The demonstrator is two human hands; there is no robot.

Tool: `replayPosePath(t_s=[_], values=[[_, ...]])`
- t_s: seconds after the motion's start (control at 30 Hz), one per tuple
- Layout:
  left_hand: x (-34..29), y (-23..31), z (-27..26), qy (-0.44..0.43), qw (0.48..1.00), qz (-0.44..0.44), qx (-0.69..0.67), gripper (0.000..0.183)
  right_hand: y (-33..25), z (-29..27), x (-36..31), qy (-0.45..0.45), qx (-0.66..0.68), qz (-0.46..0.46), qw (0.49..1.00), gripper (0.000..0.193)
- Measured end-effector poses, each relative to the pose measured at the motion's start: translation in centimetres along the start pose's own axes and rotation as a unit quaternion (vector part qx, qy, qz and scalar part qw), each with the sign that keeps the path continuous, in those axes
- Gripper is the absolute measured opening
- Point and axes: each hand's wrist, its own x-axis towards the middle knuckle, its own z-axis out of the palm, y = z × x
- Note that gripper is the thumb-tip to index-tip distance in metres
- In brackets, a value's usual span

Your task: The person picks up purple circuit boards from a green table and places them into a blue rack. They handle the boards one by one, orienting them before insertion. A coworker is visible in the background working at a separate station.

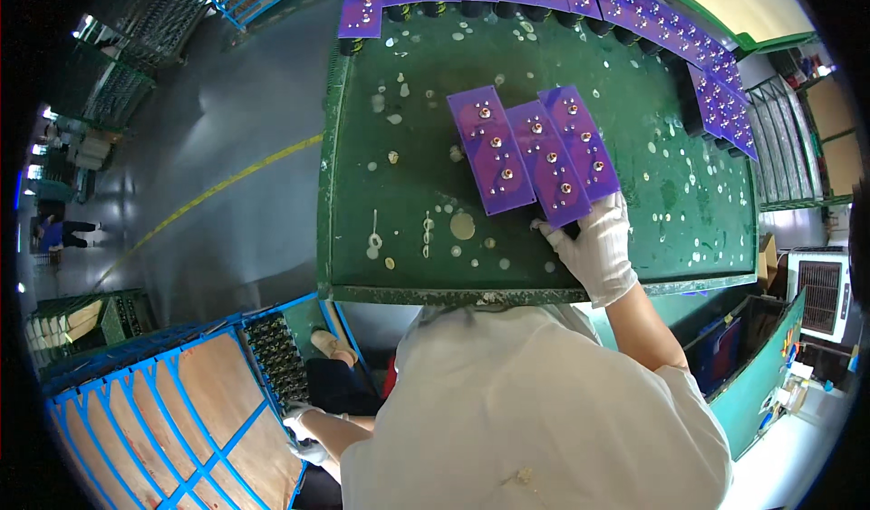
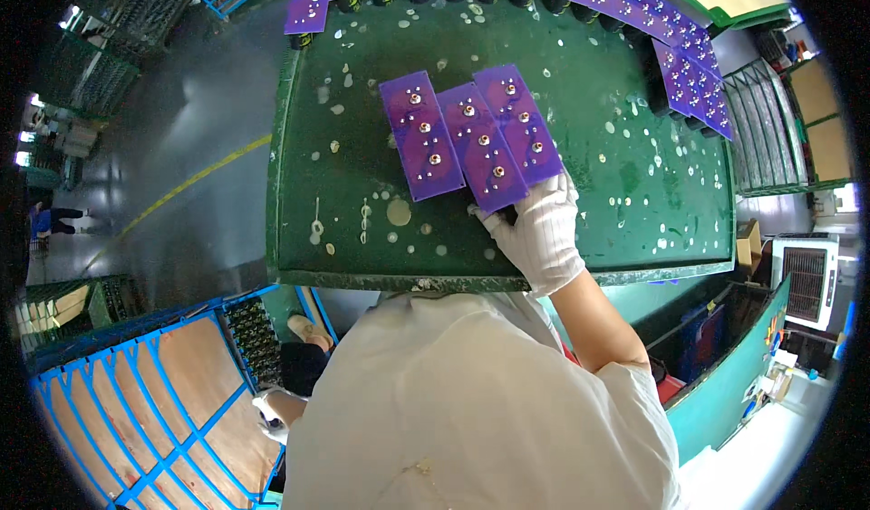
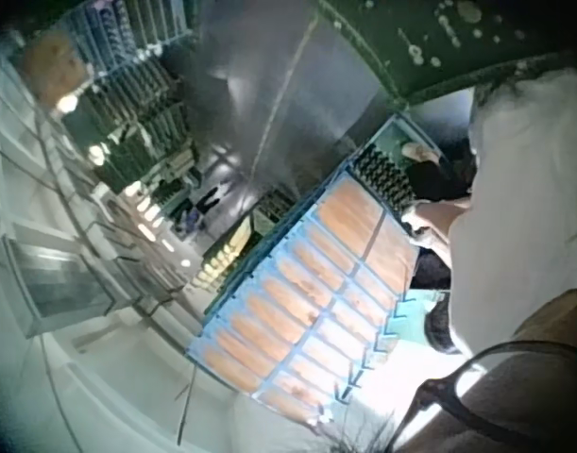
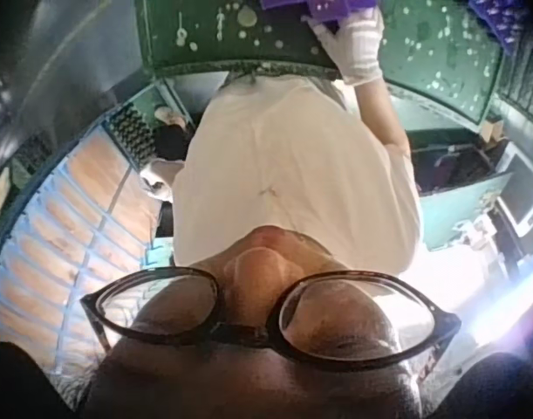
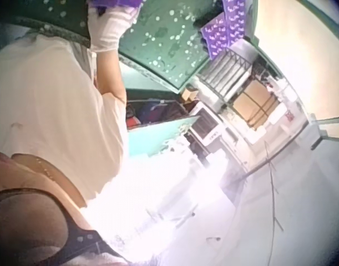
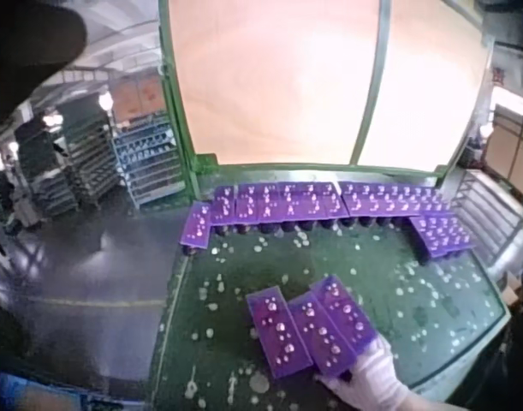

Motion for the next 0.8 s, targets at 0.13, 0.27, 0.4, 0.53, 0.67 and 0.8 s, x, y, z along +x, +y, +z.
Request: replayPosePath(t_s=[0.13,0.27,0.4,0.53,0.67,0.8], values=[[1.2,3.5,0.6,0.179,0.93,0.302,-0.105,0.058,0.4,-0.6,0.5,-0.002,-0.011,-0.035,0.999,0.061],[-21.7,8.6,-3.6,-0.285,0.678,0.578,-0.354,0.05,1.1,-0.4,0.6,-0.002,-0.033,-0.054,0.998,0.06],[-35.6,8.7,-5.6,-0.485,0.39,0.782,-0.04,0.033,1.4,0.2,0.8,-0.003,-0.029,-0.048,0.998,0.064],[-43.7,6.2,-2.9,-0.361,0.294,0.884,0.045,0.052,1.6,0.9,0.8,0.007,-0.011,-0.02,1.0,0.068],[-46.5,3.3,0.2,-0.377,0.309,0.873,-0.013,0.051,1.3,1.0,1.1,0.04,0.031,-0.007,0.999,0.07],[-48.1,2.8,-1.5,-0.499,0.321,0.805,-0.002,0.047,1.6,1.3,1.4,0.067,0.04,0.001,0.997,0.066]])
